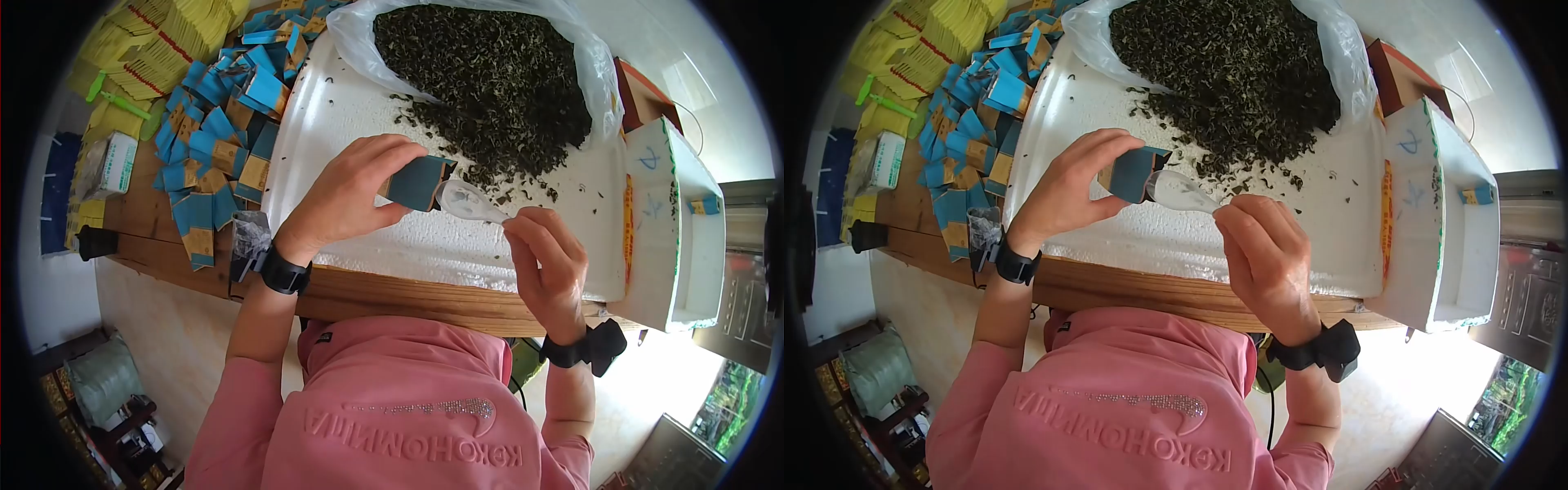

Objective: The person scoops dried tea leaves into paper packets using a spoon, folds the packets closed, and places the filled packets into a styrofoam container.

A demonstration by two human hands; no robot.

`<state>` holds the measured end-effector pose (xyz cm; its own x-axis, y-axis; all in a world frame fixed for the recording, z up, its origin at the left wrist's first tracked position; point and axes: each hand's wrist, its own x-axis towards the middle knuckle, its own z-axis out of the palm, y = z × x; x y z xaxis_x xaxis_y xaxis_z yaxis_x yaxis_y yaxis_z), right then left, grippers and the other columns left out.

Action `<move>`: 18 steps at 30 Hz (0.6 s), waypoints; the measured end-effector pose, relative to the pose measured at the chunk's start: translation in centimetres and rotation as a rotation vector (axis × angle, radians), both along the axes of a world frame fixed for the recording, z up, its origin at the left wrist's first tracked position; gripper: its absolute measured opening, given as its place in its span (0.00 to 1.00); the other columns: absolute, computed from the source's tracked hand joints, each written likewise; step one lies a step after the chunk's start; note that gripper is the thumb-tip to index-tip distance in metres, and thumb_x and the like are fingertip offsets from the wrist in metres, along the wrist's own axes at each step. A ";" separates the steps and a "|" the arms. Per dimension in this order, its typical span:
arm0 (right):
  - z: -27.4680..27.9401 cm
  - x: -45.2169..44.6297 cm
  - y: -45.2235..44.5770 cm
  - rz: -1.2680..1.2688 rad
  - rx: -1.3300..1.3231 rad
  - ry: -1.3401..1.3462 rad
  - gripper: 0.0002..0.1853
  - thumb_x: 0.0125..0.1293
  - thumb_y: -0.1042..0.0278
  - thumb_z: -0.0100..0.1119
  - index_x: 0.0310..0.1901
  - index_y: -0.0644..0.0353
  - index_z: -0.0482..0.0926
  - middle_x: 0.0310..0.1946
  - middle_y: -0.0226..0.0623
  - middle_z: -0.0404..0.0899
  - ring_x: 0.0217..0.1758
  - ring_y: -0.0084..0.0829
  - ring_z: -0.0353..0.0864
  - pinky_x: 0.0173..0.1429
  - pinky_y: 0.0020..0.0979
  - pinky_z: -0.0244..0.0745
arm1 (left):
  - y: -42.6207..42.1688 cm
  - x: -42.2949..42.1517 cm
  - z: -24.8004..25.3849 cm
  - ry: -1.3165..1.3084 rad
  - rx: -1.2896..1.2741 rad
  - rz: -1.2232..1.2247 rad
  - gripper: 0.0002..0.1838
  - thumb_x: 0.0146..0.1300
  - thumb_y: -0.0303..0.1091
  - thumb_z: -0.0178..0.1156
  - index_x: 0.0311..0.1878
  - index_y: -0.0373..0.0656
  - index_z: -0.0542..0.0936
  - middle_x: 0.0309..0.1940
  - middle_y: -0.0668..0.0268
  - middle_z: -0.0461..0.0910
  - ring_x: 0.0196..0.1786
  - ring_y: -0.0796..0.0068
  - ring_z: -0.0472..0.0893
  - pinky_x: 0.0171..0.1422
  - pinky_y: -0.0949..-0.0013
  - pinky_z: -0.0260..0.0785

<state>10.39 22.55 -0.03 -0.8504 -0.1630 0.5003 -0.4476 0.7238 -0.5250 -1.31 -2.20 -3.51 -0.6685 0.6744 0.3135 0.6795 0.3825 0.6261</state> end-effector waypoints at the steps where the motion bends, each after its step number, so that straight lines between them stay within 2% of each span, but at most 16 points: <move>1: 0.0 0.0 0.1 -0.002 -0.003 -0.002 0.10 0.57 0.89 0.63 0.39 0.66 0.80 0.35 0.41 0.80 0.33 0.37 0.81 0.36 0.30 0.76 | 0.1 0.0 -0.1 -0.010 -0.002 0.001 0.36 0.43 0.20 0.72 0.61 0.45 0.76 0.60 0.57 0.76 0.64 0.53 0.75 0.65 0.58 0.72; 8: -0.2 0.1 0.6 0.003 0.130 0.039 0.11 0.54 0.90 0.63 0.38 0.66 0.80 0.35 0.42 0.79 0.35 0.42 0.80 0.38 0.35 0.76 | 0.6 0.0 -1.0 0.056 -0.020 0.002 0.35 0.44 0.22 0.73 0.60 0.45 0.77 0.59 0.58 0.76 0.63 0.54 0.76 0.65 0.58 0.72; 10: 0.0 -0.2 0.5 0.028 0.158 0.050 0.12 0.53 0.90 0.63 0.38 0.66 0.79 0.36 0.42 0.79 0.35 0.42 0.80 0.38 0.35 0.75 | 0.7 -0.2 -1.3 0.153 -0.006 -0.038 0.32 0.45 0.24 0.72 0.59 0.44 0.78 0.57 0.58 0.77 0.59 0.53 0.77 0.64 0.58 0.72; 12: 0.2 -0.2 0.1 0.036 0.282 0.020 0.13 0.50 0.91 0.62 0.38 0.67 0.79 0.36 0.42 0.78 0.36 0.43 0.79 0.39 0.37 0.75 | 1.2 -0.3 -1.6 0.178 -0.010 -0.056 0.31 0.45 0.25 0.72 0.58 0.43 0.79 0.56 0.59 0.78 0.58 0.53 0.77 0.63 0.58 0.71; 15: 0.2 -0.6 -0.2 0.030 0.301 0.048 0.14 0.48 0.91 0.62 0.38 0.68 0.79 0.36 0.43 0.78 0.36 0.43 0.78 0.40 0.37 0.74 | 1.6 -0.2 -1.9 0.193 0.003 -0.072 0.30 0.45 0.26 0.71 0.56 0.42 0.79 0.55 0.60 0.78 0.54 0.53 0.77 0.61 0.58 0.70; 18: -0.1 -0.4 0.3 -0.018 0.239 0.011 0.11 0.55 0.90 0.61 0.39 0.68 0.79 0.36 0.43 0.78 0.36 0.43 0.79 0.40 0.36 0.75 | 1.5 -0.3 -2.0 0.176 0.039 -0.064 0.29 0.45 0.26 0.71 0.56 0.42 0.79 0.54 0.60 0.79 0.53 0.54 0.77 0.60 0.58 0.70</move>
